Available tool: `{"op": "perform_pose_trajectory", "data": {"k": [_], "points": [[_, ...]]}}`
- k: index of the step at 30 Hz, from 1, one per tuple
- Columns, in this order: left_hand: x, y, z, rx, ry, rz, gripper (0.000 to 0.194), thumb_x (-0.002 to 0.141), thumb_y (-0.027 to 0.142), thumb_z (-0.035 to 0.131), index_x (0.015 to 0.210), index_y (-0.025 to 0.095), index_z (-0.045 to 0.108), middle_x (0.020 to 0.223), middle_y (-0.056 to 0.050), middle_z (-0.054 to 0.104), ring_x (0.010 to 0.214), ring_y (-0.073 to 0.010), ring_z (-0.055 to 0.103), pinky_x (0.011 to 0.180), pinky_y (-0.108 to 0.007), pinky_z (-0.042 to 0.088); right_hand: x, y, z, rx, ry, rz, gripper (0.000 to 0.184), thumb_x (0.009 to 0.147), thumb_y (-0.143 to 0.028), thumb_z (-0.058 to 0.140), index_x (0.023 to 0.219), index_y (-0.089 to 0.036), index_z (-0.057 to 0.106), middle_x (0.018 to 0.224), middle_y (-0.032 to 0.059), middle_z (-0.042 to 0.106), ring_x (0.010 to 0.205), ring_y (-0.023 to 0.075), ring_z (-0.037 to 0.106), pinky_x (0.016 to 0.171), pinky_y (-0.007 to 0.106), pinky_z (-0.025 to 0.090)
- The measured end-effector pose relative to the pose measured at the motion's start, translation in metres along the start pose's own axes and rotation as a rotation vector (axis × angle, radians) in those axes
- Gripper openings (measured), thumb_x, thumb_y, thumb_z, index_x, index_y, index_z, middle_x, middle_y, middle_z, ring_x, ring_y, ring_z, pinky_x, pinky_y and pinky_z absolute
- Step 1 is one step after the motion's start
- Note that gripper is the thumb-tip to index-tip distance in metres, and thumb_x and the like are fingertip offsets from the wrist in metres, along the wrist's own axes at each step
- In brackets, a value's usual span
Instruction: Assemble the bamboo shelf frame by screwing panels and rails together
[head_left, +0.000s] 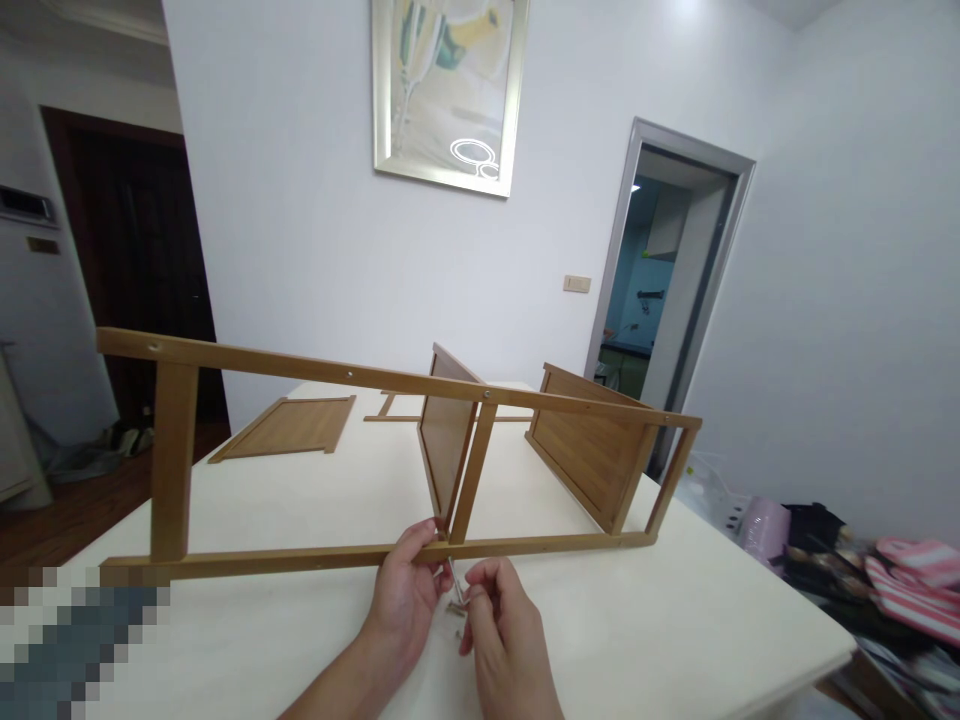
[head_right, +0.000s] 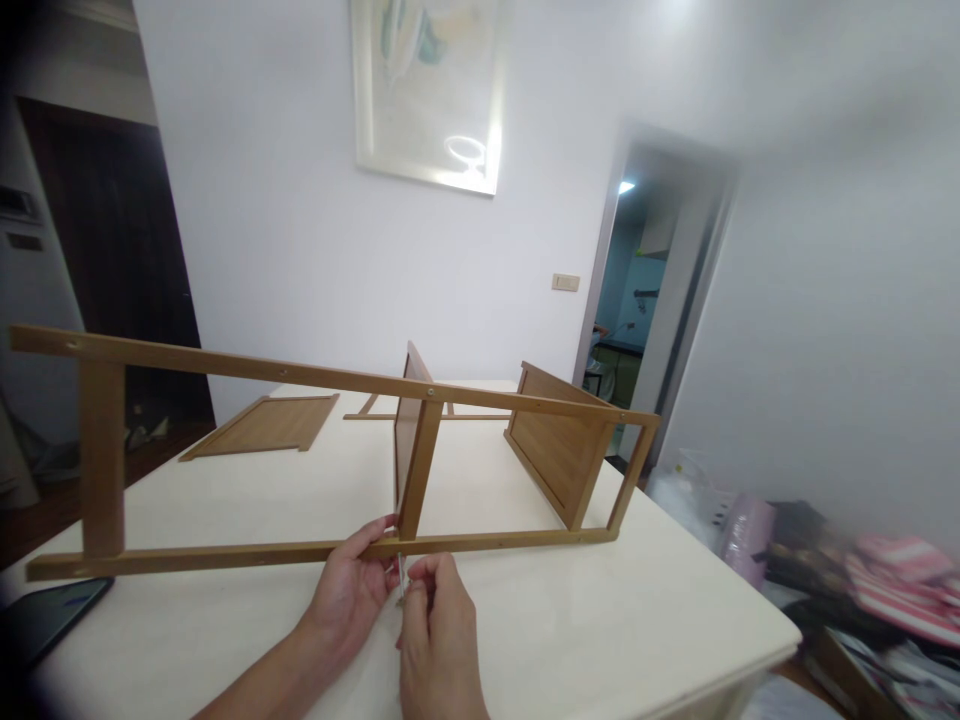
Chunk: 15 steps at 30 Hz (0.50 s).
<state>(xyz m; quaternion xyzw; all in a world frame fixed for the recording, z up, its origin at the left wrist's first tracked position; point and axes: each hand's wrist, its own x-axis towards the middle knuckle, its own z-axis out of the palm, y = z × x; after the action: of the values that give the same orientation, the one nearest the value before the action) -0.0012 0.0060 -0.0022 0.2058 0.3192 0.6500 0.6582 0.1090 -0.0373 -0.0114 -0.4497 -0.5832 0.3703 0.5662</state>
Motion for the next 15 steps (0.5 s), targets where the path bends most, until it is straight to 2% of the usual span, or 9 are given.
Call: {"op": "perform_pose_trajectory", "data": {"k": [3,7,11,15], "points": [[-0.001,0.000,-0.001,0.015,-0.030,-0.011,0.027,0.073,0.032,0.072,0.093,0.016,0.063,0.071,-0.001,0.065,0.059,-0.0140,0.058,0.052,-0.026,0.043,0.002,-0.003,0.001,0.287,-0.022,0.246,0.013,0.078,-0.031,0.057,0.081,-0.020,0.053,0.066,-0.0027,0.057,0.049,0.0104,0.048,0.046,0.024,0.044],[-0.003,0.001,0.000,0.023,-0.012,-0.034,0.026,0.072,0.033,0.072,0.091,0.016,0.063,0.066,0.001,0.062,0.052,-0.0122,0.054,0.049,-0.025,0.041,0.003,-0.009,0.001,0.676,-0.034,0.486,0.017,0.062,-0.023,0.064,0.076,-0.016,0.058,0.062,-0.0011,0.058,0.050,0.0096,0.048,0.047,0.023,0.044],[-0.002,0.000,0.000,0.005,-0.005,-0.014,0.025,0.074,0.030,0.070,0.093,0.016,0.063,0.068,0.000,0.062,0.054,-0.0116,0.053,0.047,-0.024,0.041,0.002,-0.014,0.001,0.919,-0.055,0.617,0.022,0.053,-0.015,0.070,0.074,-0.011,0.064,0.059,0.0001,0.057,0.052,0.0081,0.049,0.051,0.021,0.045],[0.001,-0.002,-0.002,-0.022,0.008,-0.018,0.026,0.073,0.027,0.071,0.095,0.015,0.064,0.068,0.001,0.062,0.052,-0.0103,0.052,0.047,-0.024,0.041,0.003,-0.015,0.002,1.061,-0.080,0.733,0.026,0.052,-0.006,0.075,0.077,-0.007,0.068,0.061,0.0011,0.059,0.052,0.0043,0.049,0.055,0.016,0.045]]}}
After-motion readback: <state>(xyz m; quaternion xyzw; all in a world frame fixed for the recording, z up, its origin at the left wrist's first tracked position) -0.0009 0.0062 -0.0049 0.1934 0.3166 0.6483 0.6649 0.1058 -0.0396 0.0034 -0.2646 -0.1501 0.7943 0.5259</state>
